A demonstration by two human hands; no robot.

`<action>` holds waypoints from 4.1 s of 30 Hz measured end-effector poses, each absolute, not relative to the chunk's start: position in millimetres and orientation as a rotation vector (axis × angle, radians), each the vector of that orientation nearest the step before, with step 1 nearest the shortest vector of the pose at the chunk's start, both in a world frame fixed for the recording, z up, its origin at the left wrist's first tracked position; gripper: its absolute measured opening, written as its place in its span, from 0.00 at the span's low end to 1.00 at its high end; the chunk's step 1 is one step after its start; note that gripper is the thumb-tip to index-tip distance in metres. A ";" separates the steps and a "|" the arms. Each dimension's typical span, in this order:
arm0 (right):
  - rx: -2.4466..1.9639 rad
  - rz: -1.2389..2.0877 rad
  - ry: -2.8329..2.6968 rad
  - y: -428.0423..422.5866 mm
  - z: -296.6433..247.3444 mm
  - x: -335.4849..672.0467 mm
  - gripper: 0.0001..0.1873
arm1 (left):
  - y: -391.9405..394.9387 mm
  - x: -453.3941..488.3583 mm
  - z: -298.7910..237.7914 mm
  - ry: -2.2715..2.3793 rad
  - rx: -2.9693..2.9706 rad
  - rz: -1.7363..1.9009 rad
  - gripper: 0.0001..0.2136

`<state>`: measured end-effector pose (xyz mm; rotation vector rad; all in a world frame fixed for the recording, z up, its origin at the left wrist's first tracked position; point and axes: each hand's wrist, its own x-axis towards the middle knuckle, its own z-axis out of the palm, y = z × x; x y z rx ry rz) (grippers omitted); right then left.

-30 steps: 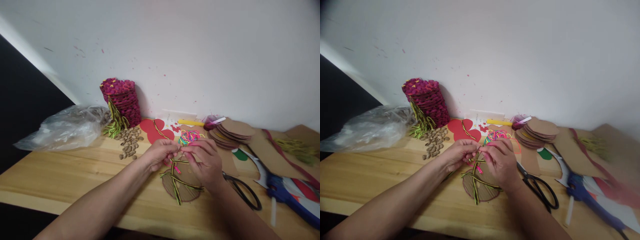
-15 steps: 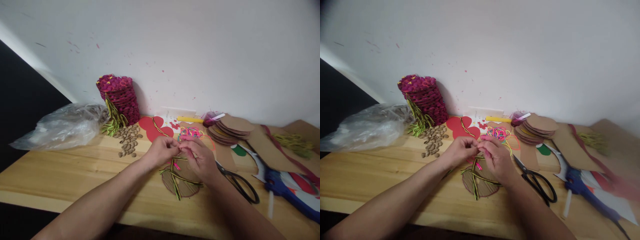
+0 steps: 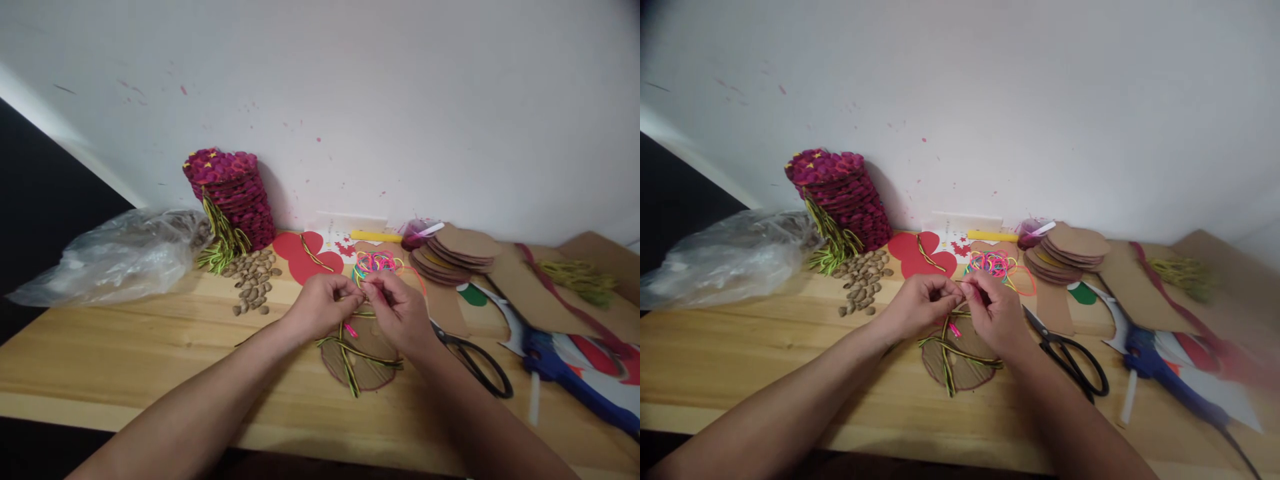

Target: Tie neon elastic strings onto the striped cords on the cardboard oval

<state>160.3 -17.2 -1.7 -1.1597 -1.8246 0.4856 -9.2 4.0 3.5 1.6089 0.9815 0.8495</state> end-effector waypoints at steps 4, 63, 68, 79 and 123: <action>-1.174 0.567 -1.787 -17.4 -2.0 160.1 0.07 | 2.9 -8.8 1.3 0.953 1.646 0.848 0.10; -0.954 -0.388 -1.971 -13.8 8.6 166.2 0.11 | 10.9 -10.5 8.8 0.842 0.747 0.834 0.09; -0.907 -0.287 -1.989 -16.6 6.3 166.2 0.12 | 7.6 -8.4 7.9 0.842 0.766 0.803 0.11; -1.003 0.283 -1.952 -16.0 -6.1 161.7 0.10 | 5.8 -4.2 5.6 0.874 0.932 0.867 0.03; -1.198 1.839 -0.863 -11.7 9.9 163.0 0.19 | -3.8 -15.6 2.2 0.806 2.281 0.928 0.12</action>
